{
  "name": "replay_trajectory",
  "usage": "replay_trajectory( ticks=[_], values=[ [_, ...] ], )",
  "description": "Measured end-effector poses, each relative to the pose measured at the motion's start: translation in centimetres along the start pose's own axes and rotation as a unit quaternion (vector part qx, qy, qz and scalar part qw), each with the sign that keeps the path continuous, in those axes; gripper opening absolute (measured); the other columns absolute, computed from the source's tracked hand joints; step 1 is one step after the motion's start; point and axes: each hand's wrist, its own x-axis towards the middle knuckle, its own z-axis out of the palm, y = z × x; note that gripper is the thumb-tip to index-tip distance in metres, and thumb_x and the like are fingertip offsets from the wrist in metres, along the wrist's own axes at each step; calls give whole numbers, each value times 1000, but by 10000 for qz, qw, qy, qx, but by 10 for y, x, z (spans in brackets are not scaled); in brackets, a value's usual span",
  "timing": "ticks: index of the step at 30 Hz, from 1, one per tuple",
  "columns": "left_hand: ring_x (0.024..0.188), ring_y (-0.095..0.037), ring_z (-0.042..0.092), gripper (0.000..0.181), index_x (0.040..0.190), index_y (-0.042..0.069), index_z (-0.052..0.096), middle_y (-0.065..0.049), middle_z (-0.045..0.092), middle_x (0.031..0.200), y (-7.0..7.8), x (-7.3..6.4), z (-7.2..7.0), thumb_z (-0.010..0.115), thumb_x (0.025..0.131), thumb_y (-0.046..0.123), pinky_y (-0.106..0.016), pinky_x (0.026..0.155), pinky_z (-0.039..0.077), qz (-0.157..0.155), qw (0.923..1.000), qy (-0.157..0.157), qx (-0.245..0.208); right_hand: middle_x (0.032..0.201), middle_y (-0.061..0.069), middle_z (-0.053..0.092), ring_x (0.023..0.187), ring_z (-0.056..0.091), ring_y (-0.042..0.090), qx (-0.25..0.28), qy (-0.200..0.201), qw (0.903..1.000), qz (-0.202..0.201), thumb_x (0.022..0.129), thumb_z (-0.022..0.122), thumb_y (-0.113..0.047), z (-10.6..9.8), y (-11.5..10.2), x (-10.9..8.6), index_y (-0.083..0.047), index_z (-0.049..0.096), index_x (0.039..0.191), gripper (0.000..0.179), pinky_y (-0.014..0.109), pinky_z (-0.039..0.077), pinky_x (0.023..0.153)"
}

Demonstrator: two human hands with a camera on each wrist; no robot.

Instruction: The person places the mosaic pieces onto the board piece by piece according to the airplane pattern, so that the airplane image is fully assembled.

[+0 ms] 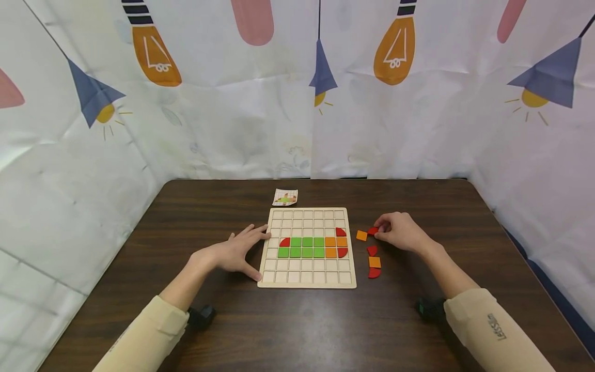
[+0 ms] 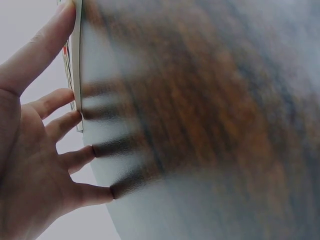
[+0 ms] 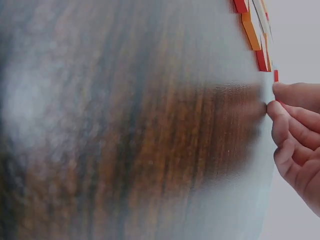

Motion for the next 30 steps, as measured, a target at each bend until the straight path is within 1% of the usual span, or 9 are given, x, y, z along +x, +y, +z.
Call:
replay_trajectory(
  ticks=[6,11,14,19,23,30],
  values=[
    [156,-39,0,102,159,12,37,-8,11,171,0,0,0,90,78,45,-77,112,5,-48,10000,-7,0,92,2,69,80,62,18,-49,47,10000,-23,93,77,-13,-2,-2,0,0,72,108,21,37,55,74],
    [156,-39,0,102,159,12,38,-8,11,171,0,0,0,90,78,45,-77,112,5,-29,10000,7,3,94,3,72,84,66,20,-80,127,9998,-128,93,75,-12,-2,-7,3,0,73,109,20,44,58,79],
    [156,-40,0,101,158,11,38,-9,11,171,0,0,0,90,79,44,-78,111,5,-8,10000,2,-14,94,3,73,85,68,21,-44,175,9996,-214,93,76,-13,-2,-12,5,0,73,109,21,46,58,80],
    [156,-40,1,100,158,11,39,-9,11,171,0,0,1,90,79,44,-78,111,7,-20,10000,-21,12,96,3,73,86,69,22,54,205,9993,-300,94,76,-14,-2,-20,7,0,73,110,22,46,58,80],
    [156,-39,0,100,158,12,38,-7,10,171,0,0,1,90,79,44,-76,112,7,-58,10000,-41,54,95,2,73,85,68,20,110,220,9991,-359,94,77,-14,0,-24,10,-1,73,111,22,46,58,80],
    [156,-39,0,100,158,11,38,-8,11,171,1,-1,0,90,79,43,-76,112,6,-55,10000,-9,11,95,2,73,85,68,20,260,377,9977,-507,93,77,-10,7,-33,16,-2,73,112,22,42,59,78]
  ],
)
